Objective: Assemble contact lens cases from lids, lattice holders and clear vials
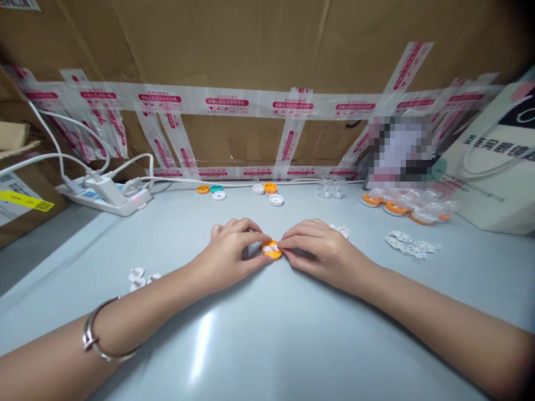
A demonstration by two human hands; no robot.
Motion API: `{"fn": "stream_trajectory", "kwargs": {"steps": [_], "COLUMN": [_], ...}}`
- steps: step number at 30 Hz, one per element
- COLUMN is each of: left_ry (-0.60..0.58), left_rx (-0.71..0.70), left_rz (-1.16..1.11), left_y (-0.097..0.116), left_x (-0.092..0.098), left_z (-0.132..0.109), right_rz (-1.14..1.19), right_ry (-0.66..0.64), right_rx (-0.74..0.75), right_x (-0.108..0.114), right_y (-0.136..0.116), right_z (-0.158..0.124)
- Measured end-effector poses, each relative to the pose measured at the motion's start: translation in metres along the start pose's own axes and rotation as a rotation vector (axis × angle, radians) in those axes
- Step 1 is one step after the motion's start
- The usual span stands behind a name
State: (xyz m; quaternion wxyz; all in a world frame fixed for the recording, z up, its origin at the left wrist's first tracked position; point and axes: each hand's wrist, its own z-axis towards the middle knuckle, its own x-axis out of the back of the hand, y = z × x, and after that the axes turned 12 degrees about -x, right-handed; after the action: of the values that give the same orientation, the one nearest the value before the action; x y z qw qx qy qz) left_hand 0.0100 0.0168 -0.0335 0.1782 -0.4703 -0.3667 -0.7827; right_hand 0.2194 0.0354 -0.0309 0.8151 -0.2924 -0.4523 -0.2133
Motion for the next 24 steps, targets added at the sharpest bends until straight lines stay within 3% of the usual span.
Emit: {"fn": "stream_trajectory", "kwargs": {"steps": [24], "left_ry": [-0.034], "left_rx": [0.011], "left_rz": [0.002], "left_y": [0.0056], "left_x": [0.0064], "left_z": [0.0009], "right_rz": [0.027], "right_ry": [-0.116], "right_rx": [-0.099], "right_x": [-0.0002], "right_y": [-0.0027], "right_z": [0.0032]}}
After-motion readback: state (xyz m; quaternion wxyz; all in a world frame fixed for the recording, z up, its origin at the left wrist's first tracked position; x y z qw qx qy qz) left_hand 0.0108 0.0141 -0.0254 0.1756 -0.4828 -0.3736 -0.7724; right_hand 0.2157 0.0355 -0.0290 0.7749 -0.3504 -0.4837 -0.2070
